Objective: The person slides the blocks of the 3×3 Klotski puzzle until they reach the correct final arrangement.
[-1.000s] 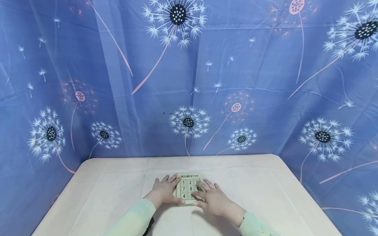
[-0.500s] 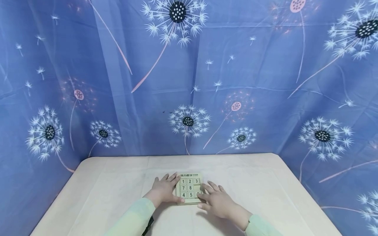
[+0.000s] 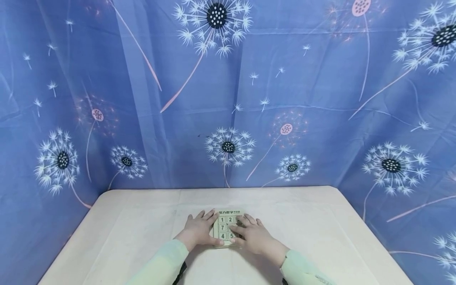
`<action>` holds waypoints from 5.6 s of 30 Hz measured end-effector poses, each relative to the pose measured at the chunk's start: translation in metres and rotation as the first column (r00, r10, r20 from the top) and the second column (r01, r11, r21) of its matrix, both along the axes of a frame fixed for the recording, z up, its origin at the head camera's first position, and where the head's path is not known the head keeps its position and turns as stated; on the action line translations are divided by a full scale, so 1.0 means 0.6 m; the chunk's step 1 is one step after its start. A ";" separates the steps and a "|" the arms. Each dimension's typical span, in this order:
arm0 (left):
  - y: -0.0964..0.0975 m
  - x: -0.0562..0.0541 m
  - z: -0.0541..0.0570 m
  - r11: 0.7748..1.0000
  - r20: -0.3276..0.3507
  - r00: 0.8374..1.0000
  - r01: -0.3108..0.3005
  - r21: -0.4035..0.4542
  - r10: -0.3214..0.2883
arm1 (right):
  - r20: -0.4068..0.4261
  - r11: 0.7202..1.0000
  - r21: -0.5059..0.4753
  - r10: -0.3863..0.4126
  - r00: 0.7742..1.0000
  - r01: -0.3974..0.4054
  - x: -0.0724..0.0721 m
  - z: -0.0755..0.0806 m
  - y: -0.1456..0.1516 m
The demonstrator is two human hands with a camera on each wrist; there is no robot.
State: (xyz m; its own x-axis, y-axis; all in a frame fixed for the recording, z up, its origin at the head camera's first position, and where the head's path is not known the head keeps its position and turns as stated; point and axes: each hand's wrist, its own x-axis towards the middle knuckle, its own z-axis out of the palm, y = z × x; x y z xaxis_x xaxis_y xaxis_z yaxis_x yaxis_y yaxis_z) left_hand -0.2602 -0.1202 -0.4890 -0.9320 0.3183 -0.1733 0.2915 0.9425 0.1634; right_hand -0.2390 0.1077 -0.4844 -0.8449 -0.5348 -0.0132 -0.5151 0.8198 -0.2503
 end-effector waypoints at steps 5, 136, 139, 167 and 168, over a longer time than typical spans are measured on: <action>0.002 0.002 0.008 1.000 0.010 1.000 -0.013 -0.006 0.013 | 0.001 0.999 -0.011 -0.040 0.999 0.040 0.005 0.001 0.029; -0.001 -0.003 -0.002 1.000 -0.014 1.000 0.025 -0.007 -0.025 | -0.001 0.999 0.025 0.038 0.999 -0.038 -0.003 0.003 -0.032; 0.000 -0.004 -0.002 1.000 -0.012 1.000 0.022 -0.005 -0.022 | -0.004 1.000 0.021 0.006 1.000 -0.006 -0.001 0.002 -0.019; 0.000 -0.001 -0.004 0.999 -0.008 1.000 0.019 -0.026 -0.019 | -0.025 0.997 0.076 0.028 0.999 -0.026 0.005 0.001 -0.037; 0.000 -0.001 -0.004 1.000 -0.008 1.000 0.016 -0.024 -0.017 | -0.028 0.997 0.068 0.030 0.999 -0.028 0.008 0.003 -0.034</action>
